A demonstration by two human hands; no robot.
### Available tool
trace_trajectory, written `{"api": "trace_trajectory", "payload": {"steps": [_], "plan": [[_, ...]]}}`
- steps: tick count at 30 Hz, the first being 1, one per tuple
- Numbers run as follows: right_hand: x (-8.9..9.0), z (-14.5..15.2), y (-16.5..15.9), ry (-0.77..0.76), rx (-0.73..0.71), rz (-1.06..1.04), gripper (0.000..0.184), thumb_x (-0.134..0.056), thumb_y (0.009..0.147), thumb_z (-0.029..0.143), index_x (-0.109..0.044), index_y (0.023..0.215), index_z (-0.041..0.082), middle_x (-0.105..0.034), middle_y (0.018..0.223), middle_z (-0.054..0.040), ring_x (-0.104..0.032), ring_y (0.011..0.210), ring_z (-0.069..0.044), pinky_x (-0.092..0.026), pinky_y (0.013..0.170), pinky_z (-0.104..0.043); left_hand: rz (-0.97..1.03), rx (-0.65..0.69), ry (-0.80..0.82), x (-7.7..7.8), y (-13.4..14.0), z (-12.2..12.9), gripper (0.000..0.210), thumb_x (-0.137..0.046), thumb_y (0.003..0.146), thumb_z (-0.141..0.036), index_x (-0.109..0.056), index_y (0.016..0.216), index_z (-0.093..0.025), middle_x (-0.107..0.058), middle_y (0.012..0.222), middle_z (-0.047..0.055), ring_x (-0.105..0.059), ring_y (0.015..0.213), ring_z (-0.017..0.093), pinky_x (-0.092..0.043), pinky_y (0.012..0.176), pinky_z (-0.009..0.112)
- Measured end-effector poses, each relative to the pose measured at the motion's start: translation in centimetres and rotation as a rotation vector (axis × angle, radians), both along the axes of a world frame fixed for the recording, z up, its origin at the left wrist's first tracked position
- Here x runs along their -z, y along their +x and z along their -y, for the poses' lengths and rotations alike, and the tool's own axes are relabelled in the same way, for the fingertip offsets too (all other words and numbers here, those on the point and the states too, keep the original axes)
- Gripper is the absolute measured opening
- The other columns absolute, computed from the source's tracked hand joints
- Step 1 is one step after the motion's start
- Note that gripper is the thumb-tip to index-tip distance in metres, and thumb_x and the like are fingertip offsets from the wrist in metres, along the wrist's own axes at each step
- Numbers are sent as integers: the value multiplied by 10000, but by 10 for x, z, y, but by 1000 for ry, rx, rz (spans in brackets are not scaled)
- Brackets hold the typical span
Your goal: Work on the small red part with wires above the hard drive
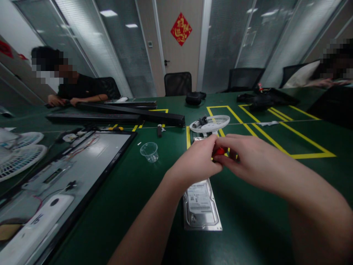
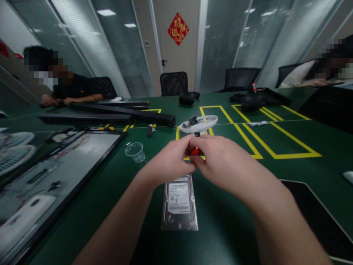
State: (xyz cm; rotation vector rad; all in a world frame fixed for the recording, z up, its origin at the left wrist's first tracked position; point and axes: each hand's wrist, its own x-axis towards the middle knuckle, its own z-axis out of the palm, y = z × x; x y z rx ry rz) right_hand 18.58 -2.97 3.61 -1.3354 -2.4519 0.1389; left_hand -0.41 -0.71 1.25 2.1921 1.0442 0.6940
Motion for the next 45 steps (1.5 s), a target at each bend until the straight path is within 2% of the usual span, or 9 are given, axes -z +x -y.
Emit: {"api": "trace_trajectory", "payload": {"steps": [4, 6, 10, 15, 22, 29, 38, 41, 45], "plan": [[2, -1, -1, 24, 73, 41, 106, -699, 991, 285, -779, 1039, 235, -824, 992, -83, -692, 726, -223, -441, 610, -337, 4, -3, 6, -1, 1, 1, 295, -668, 798, -79, -615, 1062, -198, -772, 1146, 102, -723, 1040, 275, -567, 874, 392], [2, -1, -1, 25, 78, 41, 111, -710, 990, 296, -778, 1050, 232, -821, 1005, -87, -696, 747, -233, -449, 627, -345, 4, -7, 9, -1, 0, 1, 300, -658, 795, -72, -617, 1065, -196, -771, 1136, 101, -722, 1028, 274, -567, 875, 393], [0, 0, 0, -3, -5, -7, 157, -677, 983, 190, -749, 1108, 253, -802, 1098, -66, -718, 913, -262, -488, 738, -363, 22, 3, 5, 0, -1, 1, 322, -657, 799, -78, -615, 1096, -195, -765, 1105, 88, -712, 983, 258, -557, 844, 380], [-1, -1, 1, -31, -37, -7, 266, -591, 947, 57, -720, 1086, 244, -788, 1089, -60, -717, 949, -264, -494, 802, -377, 1, -24, 19, 1, -1, 0, 264, -675, 841, -126, -628, 1090, -200, -763, 1097, 86, -709, 992, 261, -547, 820, 372], [1, -2, 0, -37, 80, 16, 156, -669, 1008, 238, -755, 1139, 233, -820, 1077, -85, -716, 817, -254, -464, 681, -358, 37, 6, 23, 1, 0, -2, 299, -674, 832, -114, -667, 1126, -170, -780, 1164, 110, -724, 1031, 267, -564, 854, 385], [3, -2, 2, 12, -47, -26, 274, -593, 961, 83, -726, 1140, 242, -798, 1096, -66, -720, 938, -265, -488, 794, -373, 35, -22, 38, 4, -1, -1, 293, -665, 839, -106, -639, 1118, -191, -771, 1133, 96, -719, 1028, 274, -560, 852, 396], [4, -2, 3, 16, 49, -21, 159, -686, 989, 255, -771, 1123, 250, -818, 1003, -61, -703, 744, -233, -447, 655, -353, 59, -1, 26, 4, 0, -2, 278, -679, 832, -107, -646, 1096, -191, -781, 1140, 107, -731, 1009, 273, -580, 860, 407], [2, -1, 3, 22, 6, -28, 169, -671, 979, 199, -754, 1117, 251, -804, 1041, -55, -705, 819, -240, -465, 697, -355, 72, 5, 14, 4, 0, -1, 324, -672, 827, -84, -640, 1131, -193, -780, 1170, 109, -736, 1041, 273, -587, 893, 404], [2, -2, 3, 4, -53, -22, 225, -613, 960, 98, -735, 1084, 241, -787, 1070, -59, -712, 916, -249, -481, 746, -351, 58, -13, 12, 2, 0, 0, 249, -674, 832, -114, -612, 1053, -208, -776, 1079, 85, -733, 987, 271, -574, 832, 394]]}}
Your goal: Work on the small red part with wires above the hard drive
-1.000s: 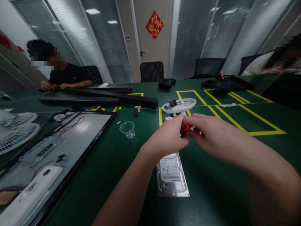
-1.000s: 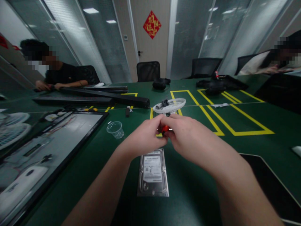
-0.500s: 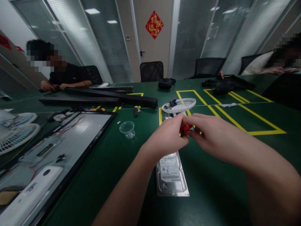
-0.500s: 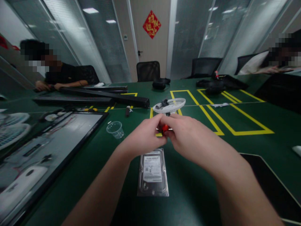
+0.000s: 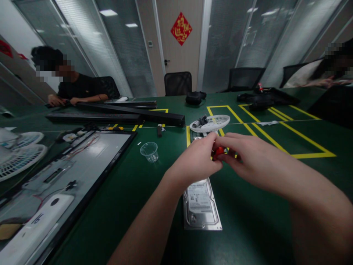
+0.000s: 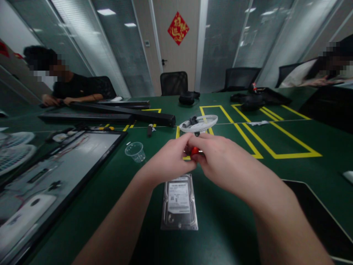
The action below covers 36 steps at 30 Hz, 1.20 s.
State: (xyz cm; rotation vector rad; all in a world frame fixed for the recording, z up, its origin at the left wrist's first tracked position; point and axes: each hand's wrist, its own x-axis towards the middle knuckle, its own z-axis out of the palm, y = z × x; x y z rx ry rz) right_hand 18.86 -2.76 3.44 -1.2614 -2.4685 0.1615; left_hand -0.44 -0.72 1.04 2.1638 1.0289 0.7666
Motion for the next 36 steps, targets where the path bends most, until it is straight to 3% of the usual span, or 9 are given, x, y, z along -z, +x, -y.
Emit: {"api": "trace_trajectory", "payload": {"steps": [8, 15, 23, 26, 31, 36], "plan": [[5, -2, 1, 26, 123, 48, 156, -690, 1019, 314, -780, 1112, 228, -810, 1011, -85, -670, 720, -222, -420, 634, -349, 8, 17, -24, 0, 1, -2, 302, -672, 811, -93, -645, 1092, -198, -787, 1132, 97, -745, 1015, 269, -598, 843, 388], [1, -2, 0, 23, -19, -6, 208, -606, 962, 85, -733, 1046, 227, -775, 1084, -72, -707, 918, -244, -486, 770, -355, 0, -9, 9, 0, 1, 0, 265, -684, 817, -115, -616, 1055, -206, -777, 1087, 89, -735, 993, 270, -579, 837, 392], [3, -2, 0, 9, 135, 59, 151, -698, 1016, 330, -780, 1089, 226, -802, 991, -81, -662, 720, -226, -418, 632, -356, -57, -3, -1, -2, 0, 0, 248, -669, 805, -99, -589, 1009, -215, -771, 1083, 81, -724, 971, 258, -559, 813, 376], [1, -1, -1, 22, 74, 6, 132, -691, 991, 240, -772, 1095, 240, -794, 1023, -66, -693, 800, -233, -458, 685, -352, -26, 4, -11, -1, 0, 0, 279, -667, 822, -102, -613, 1074, -209, -773, 1112, 85, -726, 996, 261, -566, 843, 381], [1, -2, 0, 63, -29, -28, 271, -570, 946, 56, -753, 1063, 218, -780, 1103, -88, -722, 914, -233, -506, 782, -355, 0, -4, 3, 0, 0, 0, 293, -678, 833, -114, -627, 1106, -205, -781, 1131, 97, -734, 1040, 277, -578, 889, 401], [3, -1, 1, 47, 90, 44, 140, -675, 1007, 263, -783, 1083, 217, -810, 983, -89, -675, 721, -221, -440, 617, -345, -7, 12, -13, -1, 1, 0, 271, -687, 825, -117, -635, 1077, -201, -788, 1135, 102, -736, 1016, 271, -583, 870, 401]]}}
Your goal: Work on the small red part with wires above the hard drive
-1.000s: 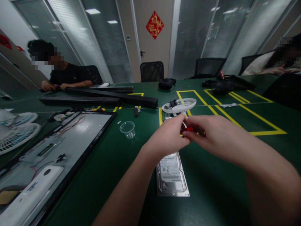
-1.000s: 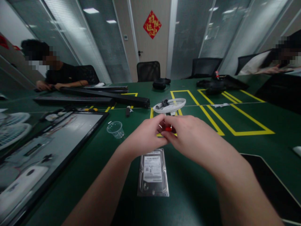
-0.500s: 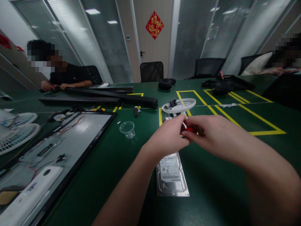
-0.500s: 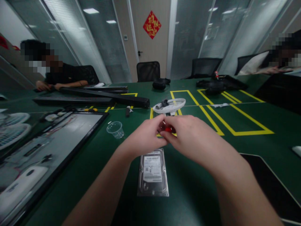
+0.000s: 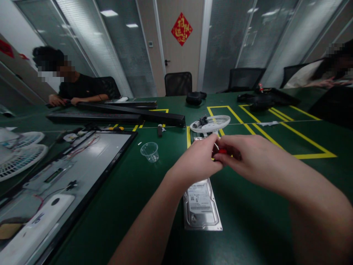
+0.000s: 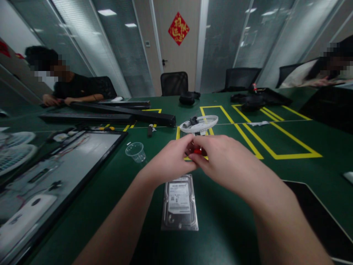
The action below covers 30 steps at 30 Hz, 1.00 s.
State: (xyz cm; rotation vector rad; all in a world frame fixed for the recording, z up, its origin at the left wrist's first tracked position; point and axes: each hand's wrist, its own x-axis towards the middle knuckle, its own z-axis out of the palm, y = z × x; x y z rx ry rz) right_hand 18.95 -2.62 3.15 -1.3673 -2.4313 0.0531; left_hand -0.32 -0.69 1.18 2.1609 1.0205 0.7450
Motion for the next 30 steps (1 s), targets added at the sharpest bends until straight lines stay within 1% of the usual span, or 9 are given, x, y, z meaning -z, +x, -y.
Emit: {"api": "trace_trajectory", "payload": {"steps": [3, 7, 9, 15, 17, 20, 22, 27, 30], "plan": [[-1, 1, -1, 9, 0, -16, 132, -705, 995, 270, -779, 1093, 223, -804, 991, -83, -686, 750, -232, -452, 638, -350, -17, 3, 3, 0, -1, 0, 286, -667, 828, -95, -642, 1095, -195, -781, 1153, 110, -732, 1026, 274, -588, 875, 402], [-3, 1, -2, 3, -120, -61, 269, -592, 953, 67, -755, 1093, 228, -783, 1110, -85, -721, 912, -243, -506, 774, -360, 2, -17, -1, 2, -2, 0, 307, -666, 843, -88, -633, 1125, -204, -778, 1149, 100, -738, 1063, 280, -593, 905, 404], [-2, 0, -1, 13, -118, -58, 305, -559, 933, 30, -753, 1067, 222, -777, 1113, -89, -719, 921, -242, -505, 799, -363, -6, -27, 4, 2, -1, 0, 285, -677, 836, -100, -623, 1095, -207, -779, 1122, 94, -740, 1050, 281, -589, 890, 402], [0, 0, 1, 20, 16, -13, 121, -691, 1005, 287, -779, 1054, 222, -802, 960, -79, -680, 725, -230, -434, 641, -348, 5, 10, -16, 1, -1, -1, 267, -686, 836, -114, -640, 1087, -194, -788, 1150, 105, -738, 1034, 274, -588, 859, 394], [-1, 1, 1, 27, -17, -30, 114, -683, 992, 231, -774, 1060, 233, -806, 1007, -78, -702, 782, -238, -456, 669, -346, -1, 6, -3, 2, -1, -1, 255, -673, 847, -109, -638, 1084, -193, -782, 1152, 107, -735, 1039, 276, -588, 865, 395], [-3, 1, 0, 14, -117, -73, 254, -593, 956, 73, -753, 1057, 243, -795, 1118, -73, -728, 921, -243, -503, 769, -348, -3, -8, 20, 2, -2, 0, 279, -656, 843, -90, -629, 1100, -196, -775, 1138, 103, -735, 1047, 277, -586, 877, 396], [-3, 1, 0, 11, -129, -74, 283, -570, 940, 44, -749, 1046, 237, -789, 1120, -77, -731, 944, -246, -510, 787, -353, -6, -16, 15, 1, -2, 0, 288, -658, 838, -92, -628, 1102, -202, -777, 1122, 96, -737, 1038, 278, -584, 866, 392], [0, 0, 0, -11, 16, 0, 137, -668, 998, 257, -775, 1076, 222, -807, 987, -85, -695, 746, -236, -454, 647, -355, -8, -2, -11, -1, 0, 0, 280, -702, 824, -115, -654, 1088, -194, -790, 1155, 105, -739, 1046, 285, -591, 879, 403], [1, 0, -1, -6, 56, 19, 163, -692, 1008, 338, -775, 1077, 216, -804, 961, -94, -679, 717, -243, -441, 630, -362, -13, 10, -10, -1, 0, 0, 244, -670, 842, -107, -665, 1074, -184, -790, 1152, 110, -740, 1030, 279, -595, 881, 411]]}}
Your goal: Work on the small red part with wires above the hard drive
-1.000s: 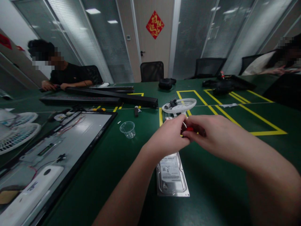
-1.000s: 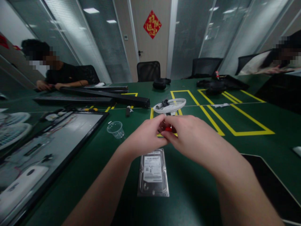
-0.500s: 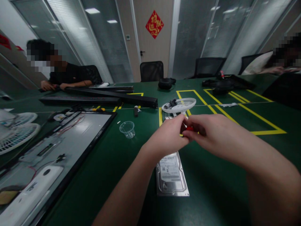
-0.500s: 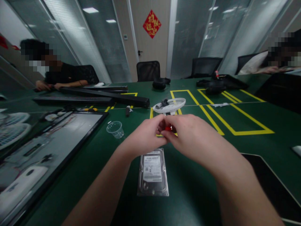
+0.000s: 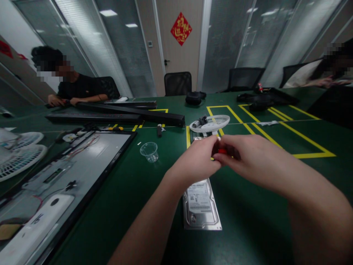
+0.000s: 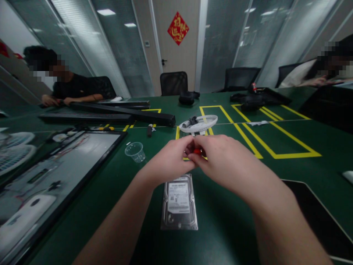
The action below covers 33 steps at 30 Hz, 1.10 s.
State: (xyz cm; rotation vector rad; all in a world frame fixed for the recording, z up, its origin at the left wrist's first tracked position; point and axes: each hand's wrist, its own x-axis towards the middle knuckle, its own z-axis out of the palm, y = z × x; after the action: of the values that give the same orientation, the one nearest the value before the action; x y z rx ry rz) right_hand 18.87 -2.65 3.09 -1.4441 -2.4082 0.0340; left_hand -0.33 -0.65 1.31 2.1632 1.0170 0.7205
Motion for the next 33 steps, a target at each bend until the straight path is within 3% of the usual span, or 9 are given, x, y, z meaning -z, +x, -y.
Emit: {"api": "trace_trajectory", "payload": {"steps": [3, 7, 11, 14, 17, 22, 25, 29, 33], "plan": [[-2, 0, -1, 1, -93, -51, 155, -662, 992, 204, -762, 1108, 231, -797, 1068, -90, -715, 856, -259, -494, 720, -371, 22, 2, 19, 2, -1, 0, 266, -663, 856, -112, -655, 1113, -179, -781, 1172, 117, -737, 1050, 281, -598, 908, 424], [-3, 0, 0, 13, -180, -96, 308, -562, 947, 44, -746, 1102, 235, -779, 1157, -87, -731, 980, -258, -526, 831, -375, 26, -29, 43, 4, -2, -1, 290, -664, 847, -113, -648, 1127, -187, -778, 1142, 109, -735, 1047, 286, -597, 897, 429], [0, -1, 1, 9, -67, -41, 149, -646, 995, 206, -771, 1071, 227, -808, 1032, -91, -713, 800, -244, -485, 682, -357, 17, -6, 26, 2, -1, -1, 286, -696, 825, -136, -653, 1103, -191, -780, 1153, 109, -731, 1042, 284, -590, 879, 415], [0, 0, 1, 15, -20, -24, 128, -702, 1000, 324, -776, 1044, 229, -816, 954, -82, -680, 690, -224, -432, 601, -342, -2, 4, 23, 1, 0, 0, 248, -659, 814, -103, -636, 1041, -200, -781, 1132, 99, -726, 1017, 268, -577, 861, 397], [-2, 1, 0, 12, -81, -64, 121, -687, 986, 233, -768, 1076, 246, -811, 1002, -64, -709, 780, -236, -467, 661, -346, 12, -4, 8, 1, -1, 2, 280, -659, 818, -98, -621, 1074, -206, -779, 1135, 95, -730, 1011, 263, -577, 868, 392], [-5, 1, 0, 8, -214, -104, 264, -561, 954, 62, -738, 1046, 234, -778, 1130, -81, -731, 957, -242, -515, 792, -353, 33, -32, 5, 1, -1, 3, 259, -661, 836, -120, -603, 1069, -219, -778, 1098, 82, -740, 1019, 271, -573, 857, 389], [-3, 1, 0, 2, -136, -66, 212, -589, 971, 115, -752, 1038, 232, -793, 1068, -84, -726, 883, -244, -495, 730, -351, 25, -26, 11, 1, 0, 2, 263, -692, 837, -140, -612, 1076, -217, -781, 1110, 87, -740, 1018, 274, -579, 850, 389], [-1, 1, 0, -19, -10, -10, 138, -670, 1009, 307, -779, 1036, 229, -800, 921, -80, -670, 680, -226, -423, 616, -354, 11, 12, 15, 1, -1, 0, 272, -674, 826, -117, -644, 1085, -194, -785, 1149, 107, -740, 1023, 272, -588, 849, 386], [-3, 2, -1, -16, -41, -43, 127, -677, 1001, 275, -779, 1065, 234, -803, 974, -76, -689, 739, -231, -450, 655, -354, 1, 15, 19, 1, -2, 1, 294, -656, 814, -115, -643, 1100, -184, -783, 1146, 119, -740, 1014, 279, -592, 859, 406]]}}
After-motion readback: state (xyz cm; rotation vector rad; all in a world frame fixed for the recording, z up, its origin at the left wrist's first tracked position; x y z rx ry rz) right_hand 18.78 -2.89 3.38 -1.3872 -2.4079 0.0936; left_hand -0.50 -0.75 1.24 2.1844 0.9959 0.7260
